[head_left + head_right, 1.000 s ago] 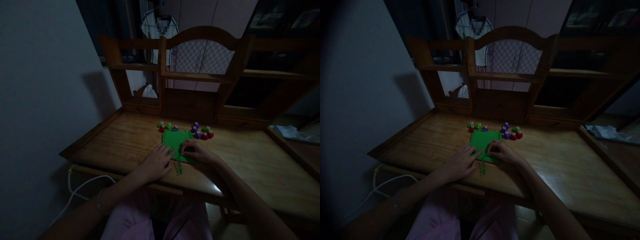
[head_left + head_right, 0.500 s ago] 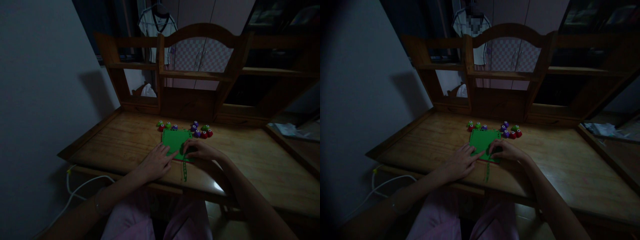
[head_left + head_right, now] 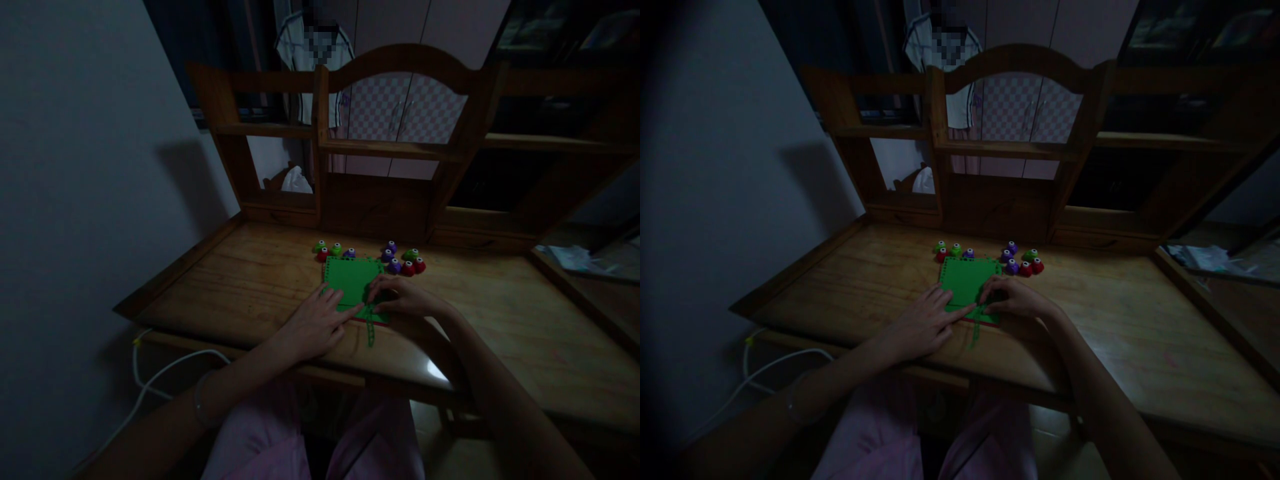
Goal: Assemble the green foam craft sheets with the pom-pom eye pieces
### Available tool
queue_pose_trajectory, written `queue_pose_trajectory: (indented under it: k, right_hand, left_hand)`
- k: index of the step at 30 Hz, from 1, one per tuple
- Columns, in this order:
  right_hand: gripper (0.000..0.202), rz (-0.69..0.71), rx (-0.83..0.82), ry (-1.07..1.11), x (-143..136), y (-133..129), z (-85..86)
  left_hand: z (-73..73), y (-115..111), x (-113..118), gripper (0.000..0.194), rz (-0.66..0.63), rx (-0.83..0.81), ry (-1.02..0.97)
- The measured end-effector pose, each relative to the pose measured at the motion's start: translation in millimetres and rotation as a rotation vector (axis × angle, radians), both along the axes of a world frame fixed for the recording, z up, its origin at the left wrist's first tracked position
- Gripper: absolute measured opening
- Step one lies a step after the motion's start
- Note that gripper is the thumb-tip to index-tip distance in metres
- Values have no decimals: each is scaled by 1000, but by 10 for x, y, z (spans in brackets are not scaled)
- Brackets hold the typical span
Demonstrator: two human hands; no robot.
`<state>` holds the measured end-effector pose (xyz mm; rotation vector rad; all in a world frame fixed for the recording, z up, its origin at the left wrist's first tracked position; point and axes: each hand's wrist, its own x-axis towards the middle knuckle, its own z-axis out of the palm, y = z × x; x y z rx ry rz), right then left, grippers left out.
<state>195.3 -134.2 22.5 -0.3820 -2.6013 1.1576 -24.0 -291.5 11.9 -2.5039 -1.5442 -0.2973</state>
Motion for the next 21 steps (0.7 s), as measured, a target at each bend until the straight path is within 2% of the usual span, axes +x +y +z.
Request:
queue_pose_trajectory:
  k: [9, 21]
  right_hand:
    - [24, -39, -36, 8, -37, 2, -65]
    - [25, -2, -43, -130, 124, 44, 74]
  left_hand:
    - [5, -10, 9, 56, 17, -4, 32]
    - [44, -6, 20, 53, 0, -21, 20]
